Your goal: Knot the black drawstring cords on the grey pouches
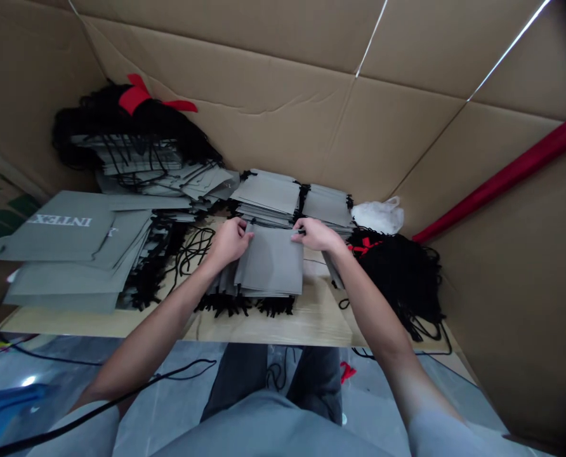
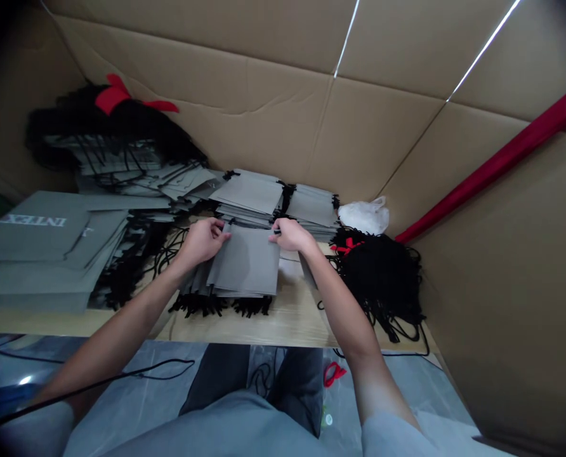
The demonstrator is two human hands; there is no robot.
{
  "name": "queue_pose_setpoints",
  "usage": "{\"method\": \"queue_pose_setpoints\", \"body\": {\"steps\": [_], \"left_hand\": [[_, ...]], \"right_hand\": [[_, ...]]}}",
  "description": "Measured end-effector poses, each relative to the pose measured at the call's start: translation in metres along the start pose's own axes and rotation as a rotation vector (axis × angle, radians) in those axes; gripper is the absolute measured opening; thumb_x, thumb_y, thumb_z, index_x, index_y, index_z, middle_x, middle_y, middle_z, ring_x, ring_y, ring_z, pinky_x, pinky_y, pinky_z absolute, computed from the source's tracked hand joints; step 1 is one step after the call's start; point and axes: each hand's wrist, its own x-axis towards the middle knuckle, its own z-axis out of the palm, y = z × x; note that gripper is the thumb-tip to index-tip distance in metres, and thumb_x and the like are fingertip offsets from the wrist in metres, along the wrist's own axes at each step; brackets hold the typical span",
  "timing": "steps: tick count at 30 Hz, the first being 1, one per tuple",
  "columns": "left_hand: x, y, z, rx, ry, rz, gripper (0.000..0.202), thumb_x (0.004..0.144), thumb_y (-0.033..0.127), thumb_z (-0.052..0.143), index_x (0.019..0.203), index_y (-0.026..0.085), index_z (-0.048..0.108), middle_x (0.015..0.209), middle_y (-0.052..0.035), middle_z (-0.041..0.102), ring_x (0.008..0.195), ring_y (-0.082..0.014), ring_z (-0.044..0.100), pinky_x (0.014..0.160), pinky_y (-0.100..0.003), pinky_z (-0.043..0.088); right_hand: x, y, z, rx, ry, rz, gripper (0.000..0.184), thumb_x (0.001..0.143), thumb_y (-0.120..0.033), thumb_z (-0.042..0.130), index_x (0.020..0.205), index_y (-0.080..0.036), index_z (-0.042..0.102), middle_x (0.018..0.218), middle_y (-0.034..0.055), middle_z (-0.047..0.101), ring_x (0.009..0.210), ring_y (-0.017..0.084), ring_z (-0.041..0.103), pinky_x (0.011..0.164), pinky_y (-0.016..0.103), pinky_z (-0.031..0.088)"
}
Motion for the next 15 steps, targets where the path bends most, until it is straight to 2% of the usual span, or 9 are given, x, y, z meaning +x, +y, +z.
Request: {"method": "queue_pose_setpoints", "body": {"steps": [3,6,11,15], "left_hand": [[-0.007,-0.013,0.008,0.068,0.074,0.019,0.044,0.111,0.044,0.079,0.145,0.017,0.070,0.145,-0.0133,0.073,0.127,-0.0293,0.075,0.109,-0.052,0.069],[-0.017,-0.027,0.003,0.091,0.151,0.062,0.046,0.110,0.044,0.079,0.147,0.018,0.070,0.151,-0.0141,0.070,0.133,-0.0312,0.073,0.113,-0.055,0.067],[-0.033,-0.061,-0.011,0.008,0.171,0.095,0.045,0.111,0.044,0.078,0.146,0.018,0.070,0.148,-0.0138,0.072,0.131,-0.0306,0.074,0.113,-0.055,0.067],[-0.041,-0.079,-0.003,-0.081,0.184,0.067,0.046,0.111,0.045,0.077,0.149,0.019,0.069,0.152,-0.0144,0.070,0.133,-0.0311,0.073,0.113,-0.055,0.067]], "right_hand": [[-0.006,-0.002,0.019,-0.024,0.028,0.048,0.042,0.113,-0.043,0.076,0.146,-0.017,0.071,0.143,0.0128,0.075,0.125,0.028,0.077,0.109,0.052,0.068],[-0.027,0.008,0.027,-0.058,0.037,0.095,0.046,0.114,-0.046,0.075,0.149,-0.017,0.070,0.146,0.0143,0.073,0.129,0.030,0.075,0.111,0.053,0.067],[-0.065,0.035,0.034,-0.095,-0.149,0.067,0.036,0.113,-0.041,0.077,0.140,-0.018,0.074,0.143,0.0124,0.075,0.125,0.027,0.076,0.109,0.049,0.068],[-0.065,0.025,0.049,-0.118,-0.213,0.037,0.041,0.112,-0.041,0.078,0.144,-0.017,0.072,0.146,0.0136,0.073,0.127,0.029,0.076,0.109,0.051,0.068]]}}
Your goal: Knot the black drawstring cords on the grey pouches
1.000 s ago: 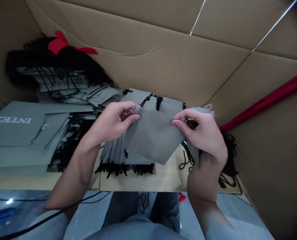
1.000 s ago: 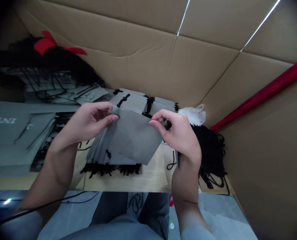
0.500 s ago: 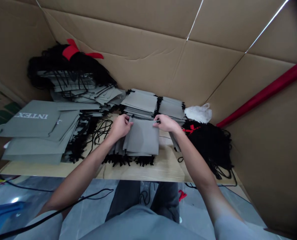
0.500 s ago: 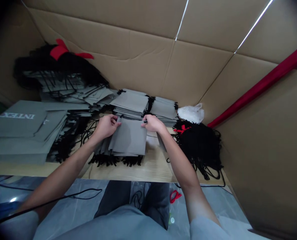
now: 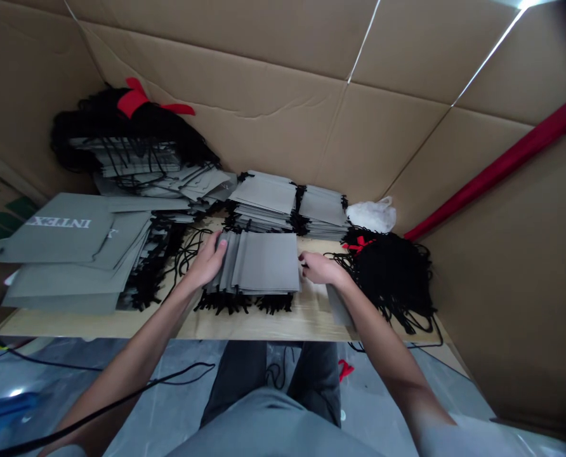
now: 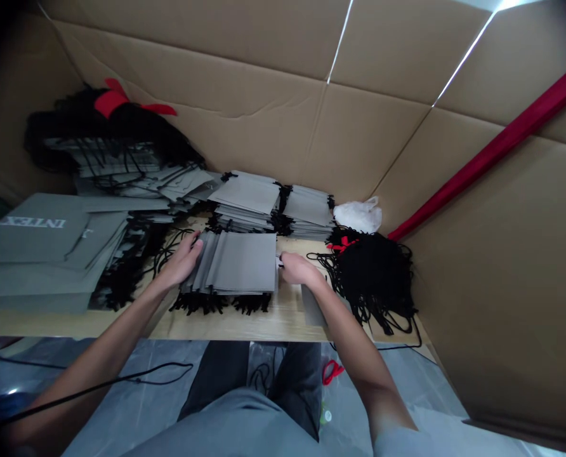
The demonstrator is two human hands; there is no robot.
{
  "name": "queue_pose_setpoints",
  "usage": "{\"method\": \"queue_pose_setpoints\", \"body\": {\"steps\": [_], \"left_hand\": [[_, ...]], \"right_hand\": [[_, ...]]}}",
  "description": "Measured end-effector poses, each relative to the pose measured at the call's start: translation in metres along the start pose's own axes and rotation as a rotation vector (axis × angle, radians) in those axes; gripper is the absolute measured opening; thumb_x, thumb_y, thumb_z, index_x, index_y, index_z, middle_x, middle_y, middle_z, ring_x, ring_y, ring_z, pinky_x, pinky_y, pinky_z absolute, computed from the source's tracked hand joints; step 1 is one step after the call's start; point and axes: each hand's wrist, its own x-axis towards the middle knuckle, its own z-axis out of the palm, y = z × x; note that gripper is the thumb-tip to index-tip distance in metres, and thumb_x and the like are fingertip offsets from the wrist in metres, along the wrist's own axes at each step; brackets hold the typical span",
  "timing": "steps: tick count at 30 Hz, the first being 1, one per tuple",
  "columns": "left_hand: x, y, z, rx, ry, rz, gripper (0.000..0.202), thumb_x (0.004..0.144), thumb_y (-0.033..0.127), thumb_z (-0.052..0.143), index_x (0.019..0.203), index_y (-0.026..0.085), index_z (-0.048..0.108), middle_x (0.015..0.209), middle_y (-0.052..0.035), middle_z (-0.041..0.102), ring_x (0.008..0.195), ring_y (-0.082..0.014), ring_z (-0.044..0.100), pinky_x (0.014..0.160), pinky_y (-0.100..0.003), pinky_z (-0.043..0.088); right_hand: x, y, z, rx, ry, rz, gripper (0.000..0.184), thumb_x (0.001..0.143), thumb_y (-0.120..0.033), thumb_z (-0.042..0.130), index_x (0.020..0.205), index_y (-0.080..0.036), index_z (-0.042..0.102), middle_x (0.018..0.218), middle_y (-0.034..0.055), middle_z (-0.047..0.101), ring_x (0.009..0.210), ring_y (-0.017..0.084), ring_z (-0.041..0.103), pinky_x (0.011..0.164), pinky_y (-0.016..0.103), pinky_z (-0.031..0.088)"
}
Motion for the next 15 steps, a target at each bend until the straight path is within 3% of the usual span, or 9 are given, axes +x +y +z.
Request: {"method": "queue_pose_setpoints", "body": {"steps": [6,15], "left_hand": [[-0.007,-0.009,0.019,-0.056,0.007,0.000,0.048,0.111,0.044,0.078,0.151,0.019,0.068,0.155,-0.0147,0.068,0.136,-0.0320,0.072,0.115,-0.056,0.066],[-0.004,-0.009,0.024,-0.079,0.019,-0.009,0.047,0.111,0.044,0.078,0.151,0.020,0.068,0.156,-0.0147,0.068,0.136,-0.0318,0.072,0.115,-0.056,0.066]], "right_hand": [[0.016,-0.038,0.012,-0.016,0.014,0.006,0.042,0.112,-0.042,0.077,0.147,-0.018,0.071,0.146,0.0136,0.073,0.127,0.029,0.076,0.109,0.051,0.068],[0.010,-0.042,0.021,0.000,0.097,0.126,0.043,0.113,-0.044,0.076,0.147,-0.017,0.071,0.144,0.0135,0.074,0.125,0.028,0.077,0.107,0.051,0.068]]}}
